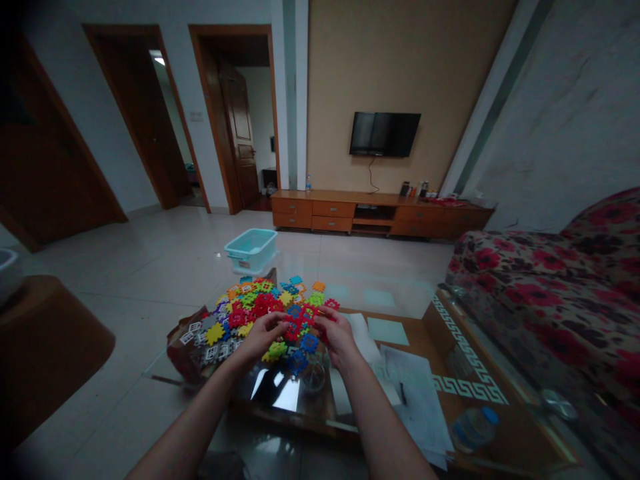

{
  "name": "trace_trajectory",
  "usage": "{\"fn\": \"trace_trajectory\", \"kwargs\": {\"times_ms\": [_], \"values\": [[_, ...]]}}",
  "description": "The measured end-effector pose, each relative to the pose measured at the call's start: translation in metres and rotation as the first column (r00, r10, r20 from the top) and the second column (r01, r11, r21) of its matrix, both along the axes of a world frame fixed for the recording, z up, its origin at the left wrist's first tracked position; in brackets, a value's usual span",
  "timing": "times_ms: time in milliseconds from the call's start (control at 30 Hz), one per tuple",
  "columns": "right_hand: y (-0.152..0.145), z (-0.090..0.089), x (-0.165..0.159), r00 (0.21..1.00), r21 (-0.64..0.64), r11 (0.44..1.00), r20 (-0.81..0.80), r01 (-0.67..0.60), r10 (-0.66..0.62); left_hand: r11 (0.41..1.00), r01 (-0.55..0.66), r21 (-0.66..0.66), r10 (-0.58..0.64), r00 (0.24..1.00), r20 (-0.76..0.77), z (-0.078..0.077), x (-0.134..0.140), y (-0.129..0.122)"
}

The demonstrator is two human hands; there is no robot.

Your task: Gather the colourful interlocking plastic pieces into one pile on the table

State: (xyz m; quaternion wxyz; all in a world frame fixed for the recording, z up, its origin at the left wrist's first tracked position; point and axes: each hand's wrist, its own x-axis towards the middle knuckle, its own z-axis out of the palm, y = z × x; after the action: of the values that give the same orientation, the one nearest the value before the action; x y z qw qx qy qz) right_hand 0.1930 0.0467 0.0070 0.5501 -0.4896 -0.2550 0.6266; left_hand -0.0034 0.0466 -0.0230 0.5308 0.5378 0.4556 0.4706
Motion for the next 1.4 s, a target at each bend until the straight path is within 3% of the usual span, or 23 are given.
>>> {"fn": "trace_trajectory", "kwargs": {"times_ms": [133, 300, 400, 600, 700, 800, 867, 933, 1033, 1100, 1233, 1400], "values": [[0.003, -0.004, 0.002, 0.998, 0.005, 0.998, 0.034, 0.056, -0.056, 0.998, -0.062, 0.035, 0.064, 0.996, -0.066, -0.008, -0.003, 0.005], [0.015, -0.011, 0.02, 0.979, -0.017, 0.981, 0.068, 0.196, -0.194, 0.941, -0.323, 0.104, 0.338, 0.915, -0.221, -0.02, -0.021, 0.014], [0.016, -0.013, 0.026, 0.975, -0.056, 0.975, 0.072, 0.214, -0.21, 0.897, -0.418, 0.146, 0.443, 0.851, -0.283, -0.023, -0.032, 0.017], [0.009, -0.007, 0.018, 0.992, -0.083, 0.99, 0.06, 0.112, -0.108, 0.878, -0.426, 0.217, 0.478, 0.792, -0.379, -0.029, -0.032, 0.016], [0.007, -0.002, 0.018, 0.996, -0.076, 0.995, 0.056, 0.07, -0.066, 0.845, -0.394, 0.362, 0.525, 0.738, -0.423, -0.029, -0.032, 0.015], [0.006, 0.001, 0.019, 0.997, -0.076, 0.996, 0.066, 0.038, -0.033, 0.809, -0.412, 0.419, 0.565, 0.742, -0.36, -0.024, -0.031, 0.014], [0.004, 0.002, 0.018, 0.997, -0.074, 0.997, 0.074, 0.013, -0.008, 0.856, -0.429, 0.29, 0.5, 0.829, -0.251, -0.019, -0.026, 0.012], [0.001, 0.002, 0.016, 0.997, -0.064, 0.998, 0.081, -0.015, 0.02, 0.92, -0.37, 0.131, 0.386, 0.912, -0.14, -0.014, -0.015, 0.008], [-0.009, 0.001, 0.014, 0.993, -0.037, 0.997, 0.092, -0.071, 0.074, 0.983, -0.173, -0.066, 0.177, 0.983, 0.055, -0.007, 0.005, -0.001], [-0.016, 0.0, 0.014, 0.988, -0.014, 0.993, 0.103, -0.116, 0.116, 0.985, -0.018, -0.17, 0.055, 0.975, 0.216, -0.002, 0.017, -0.01], [-0.033, 0.0, 0.014, 0.975, 0.016, 0.983, 0.137, -0.18, 0.177, 0.963, 0.17, -0.208, -0.096, 0.941, 0.325, 0.005, 0.03, -0.024], [-0.044, 0.006, 0.008, 0.961, 0.041, 0.977, 0.189, -0.211, 0.2, 0.964, 0.193, -0.183, -0.128, 0.94, 0.317, 0.003, 0.035, -0.025]]}}
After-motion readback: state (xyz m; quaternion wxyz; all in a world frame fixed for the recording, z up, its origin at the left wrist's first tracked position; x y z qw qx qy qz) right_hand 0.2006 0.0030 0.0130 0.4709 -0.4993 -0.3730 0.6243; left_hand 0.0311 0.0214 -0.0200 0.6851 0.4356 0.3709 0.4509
